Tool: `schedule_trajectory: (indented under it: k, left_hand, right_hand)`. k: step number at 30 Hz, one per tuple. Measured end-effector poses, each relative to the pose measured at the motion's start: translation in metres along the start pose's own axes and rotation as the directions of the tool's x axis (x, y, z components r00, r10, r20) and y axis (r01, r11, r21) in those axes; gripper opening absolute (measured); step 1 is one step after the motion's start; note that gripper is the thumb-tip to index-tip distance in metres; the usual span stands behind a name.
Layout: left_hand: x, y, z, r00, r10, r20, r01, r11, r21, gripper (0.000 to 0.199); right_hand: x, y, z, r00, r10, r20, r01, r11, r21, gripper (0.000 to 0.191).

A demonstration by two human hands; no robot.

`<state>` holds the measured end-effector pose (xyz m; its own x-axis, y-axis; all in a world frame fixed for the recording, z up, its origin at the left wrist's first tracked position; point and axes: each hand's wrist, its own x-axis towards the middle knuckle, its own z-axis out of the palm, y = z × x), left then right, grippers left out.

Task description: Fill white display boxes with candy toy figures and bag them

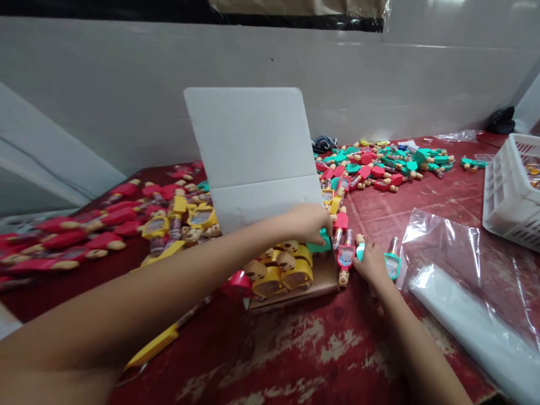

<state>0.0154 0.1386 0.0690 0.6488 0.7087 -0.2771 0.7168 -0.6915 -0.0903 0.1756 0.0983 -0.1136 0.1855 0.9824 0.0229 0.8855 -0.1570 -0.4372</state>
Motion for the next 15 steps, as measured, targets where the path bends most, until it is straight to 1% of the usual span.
schedule_trajectory:
  k: [2,4,6,8,10,11,12,13,15]
  left_hand:
    - [0.001,-0.001,0.001,1.0,-0.031,-0.004,0.031,0.999,0.015,0.025]
    - [-0.001,0.002,0.001,1.0,-0.013,0.01,0.013,1.0,0.019,0.025]
    - [-0.005,0.007,0.001,0.999,0.019,0.032,-0.02,1.0,0.012,0.024]
    - [-0.009,0.016,0.002,0.999,0.032,0.039,-0.032,0.999,0.017,0.023]
    - [-0.014,0.03,0.005,0.999,0.016,0.038,-0.018,0.999,0.041,0.02]
    - [-0.016,0.037,0.006,0.999,0.011,0.03,-0.013,0.998,0.054,0.02]
    - [-0.017,0.043,0.008,0.999,0.016,0.031,-0.018,0.998,0.063,0.02]
    - [-0.017,0.046,0.009,0.999,0.027,0.033,-0.029,0.997,0.064,0.021]
    - [-0.014,0.043,0.009,0.998,0.047,0.036,-0.049,0.998,0.049,0.017]
  right_hand:
    - [0.003,-0.001,0.003,1.0,0.0,0.01,0.0,1.0,0.021,0.06]
    - [0.004,-0.003,0.001,1.0,0.011,-0.002,-0.011,0.999,0.04,0.058]
    - [0.002,-0.006,-0.008,0.999,0.022,-0.037,-0.019,0.998,0.06,0.055]
    - [-0.005,-0.01,-0.021,0.989,0.043,-0.14,-0.024,0.99,0.135,0.045]
    - [-0.014,-0.014,-0.038,0.96,0.085,-0.266,-0.005,0.959,0.285,0.028]
    - [-0.02,-0.017,-0.045,0.946,0.105,-0.307,0.016,0.93,0.368,0.02]
    - [-0.026,-0.019,-0.051,0.94,0.116,-0.32,0.04,0.897,0.441,0.016]
    - [-0.032,-0.023,-0.056,0.948,0.104,-0.3,0.061,0.867,0.495,0.016]
    - [-0.043,-0.03,-0.06,0.979,0.014,-0.205,0.1,0.839,0.535,0.017]
